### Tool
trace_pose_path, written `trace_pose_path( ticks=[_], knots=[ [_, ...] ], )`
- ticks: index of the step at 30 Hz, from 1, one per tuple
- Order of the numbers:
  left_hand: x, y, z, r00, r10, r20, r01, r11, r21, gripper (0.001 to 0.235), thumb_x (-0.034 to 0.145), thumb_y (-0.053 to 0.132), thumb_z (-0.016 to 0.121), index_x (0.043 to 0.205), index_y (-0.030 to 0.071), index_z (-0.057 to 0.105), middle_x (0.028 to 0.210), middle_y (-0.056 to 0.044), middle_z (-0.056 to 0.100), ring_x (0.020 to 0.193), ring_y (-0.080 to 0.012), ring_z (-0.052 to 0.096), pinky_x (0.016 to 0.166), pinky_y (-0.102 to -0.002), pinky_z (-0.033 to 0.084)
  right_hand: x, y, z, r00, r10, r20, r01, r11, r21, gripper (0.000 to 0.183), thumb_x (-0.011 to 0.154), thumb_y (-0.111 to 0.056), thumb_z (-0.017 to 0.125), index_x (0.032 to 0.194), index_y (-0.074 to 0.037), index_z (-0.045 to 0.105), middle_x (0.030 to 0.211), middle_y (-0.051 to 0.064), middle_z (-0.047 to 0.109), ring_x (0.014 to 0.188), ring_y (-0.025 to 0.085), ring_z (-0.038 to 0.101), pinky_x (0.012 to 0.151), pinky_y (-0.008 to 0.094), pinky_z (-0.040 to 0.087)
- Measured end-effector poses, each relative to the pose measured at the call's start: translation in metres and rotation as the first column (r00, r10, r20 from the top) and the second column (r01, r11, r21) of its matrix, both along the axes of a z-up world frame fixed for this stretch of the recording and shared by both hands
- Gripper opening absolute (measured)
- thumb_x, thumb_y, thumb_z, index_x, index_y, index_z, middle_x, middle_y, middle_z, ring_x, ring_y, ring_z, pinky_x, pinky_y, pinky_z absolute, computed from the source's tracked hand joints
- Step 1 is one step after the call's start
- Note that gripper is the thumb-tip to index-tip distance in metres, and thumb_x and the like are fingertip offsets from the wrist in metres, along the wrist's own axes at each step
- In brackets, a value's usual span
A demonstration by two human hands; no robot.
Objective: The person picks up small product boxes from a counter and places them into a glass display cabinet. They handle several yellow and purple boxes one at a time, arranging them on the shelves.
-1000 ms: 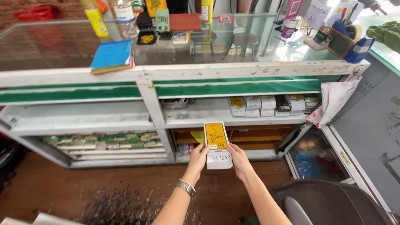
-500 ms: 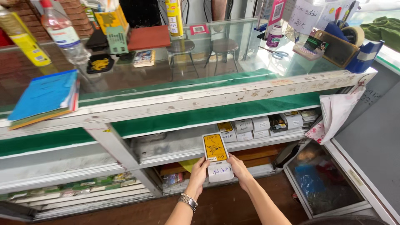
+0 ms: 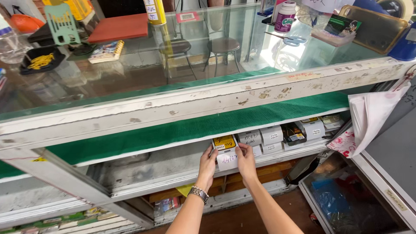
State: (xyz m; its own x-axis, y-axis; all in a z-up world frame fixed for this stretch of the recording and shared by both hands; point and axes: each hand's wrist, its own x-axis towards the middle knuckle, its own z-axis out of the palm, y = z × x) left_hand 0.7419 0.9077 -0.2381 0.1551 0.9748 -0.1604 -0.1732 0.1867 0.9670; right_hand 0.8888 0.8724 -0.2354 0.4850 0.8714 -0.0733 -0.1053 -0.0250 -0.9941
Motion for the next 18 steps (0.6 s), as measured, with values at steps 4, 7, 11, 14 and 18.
trace_pose_path(
  ticks=[4, 7, 11, 14, 18],
  knots=[
    [0.019, 0.012, -0.012, 1.000, -0.021, 0.002, 0.021, 0.995, -0.096, 0.062, 0.099, 0.028, 0.053, 0.155, 0.007, 0.038, 0.156, -0.015, 0.050, 0.143, -0.0234, 0.048, 0.116, -0.033, 0.036, 0.011, 0.006, -0.016, 0.997, -0.029, 0.077, 0.029, 1.000, 0.003, 0.035, 0.095, -0.008, 0.057, 0.128, 0.000, 0.060, 0.115, 0.013, 0.067, 0.106, 0.020, 0.062, 0.093, 0.032, 0.049],
    [0.030, 0.014, -0.020, 1.000, -0.009, -0.028, 0.007, 0.996, -0.087, 0.064, 0.099, 0.026, 0.053, 0.158, 0.010, 0.032, 0.162, -0.012, 0.040, 0.149, -0.0215, 0.040, 0.119, -0.032, 0.031, 0.020, 0.017, -0.022, 0.986, -0.056, 0.160, 0.054, 0.998, 0.014, 0.034, 0.093, -0.003, 0.058, 0.126, -0.001, 0.065, 0.109, 0.014, 0.069, 0.099, 0.021, 0.062, 0.088, 0.033, 0.051],
    [0.035, 0.033, -0.035, 0.997, -0.001, -0.073, -0.006, 0.995, -0.096, 0.064, 0.101, 0.026, 0.050, 0.158, 0.010, 0.029, 0.165, -0.012, 0.033, 0.152, -0.0218, 0.032, 0.121, -0.032, 0.025, 0.026, 0.034, -0.030, 0.988, -0.091, 0.124, 0.084, 0.995, 0.058, 0.028, 0.092, -0.001, 0.056, 0.120, 0.000, 0.064, 0.110, 0.010, 0.069, 0.101, 0.019, 0.065, 0.090, 0.031, 0.052],
    [0.036, 0.049, -0.047, 0.997, 0.008, -0.078, -0.007, 1.000, 0.008, 0.061, 0.101, 0.025, 0.050, 0.156, 0.005, 0.033, 0.164, -0.015, 0.035, 0.152, -0.0245, 0.032, 0.121, -0.032, 0.024, 0.024, 0.040, -0.036, 0.964, -0.130, 0.232, 0.102, 0.986, 0.129, 0.025, 0.090, 0.001, 0.057, 0.114, 0.002, 0.064, 0.114, 0.012, 0.064, 0.103, 0.021, 0.066, 0.092, 0.032, 0.053],
    [0.035, 0.064, -0.056, 0.981, 0.016, -0.195, 0.003, 0.995, 0.099, 0.055, 0.102, 0.024, 0.050, 0.151, 0.001, 0.042, 0.157, -0.019, 0.044, 0.145, -0.0292, 0.041, 0.118, -0.034, 0.030, 0.017, 0.050, -0.031, 0.877, -0.178, 0.446, 0.147, 0.984, 0.104, 0.022, 0.090, -0.002, 0.062, 0.112, 0.003, 0.067, 0.114, 0.015, 0.063, 0.101, 0.026, 0.068, 0.092, 0.035, 0.054]
  ],
)
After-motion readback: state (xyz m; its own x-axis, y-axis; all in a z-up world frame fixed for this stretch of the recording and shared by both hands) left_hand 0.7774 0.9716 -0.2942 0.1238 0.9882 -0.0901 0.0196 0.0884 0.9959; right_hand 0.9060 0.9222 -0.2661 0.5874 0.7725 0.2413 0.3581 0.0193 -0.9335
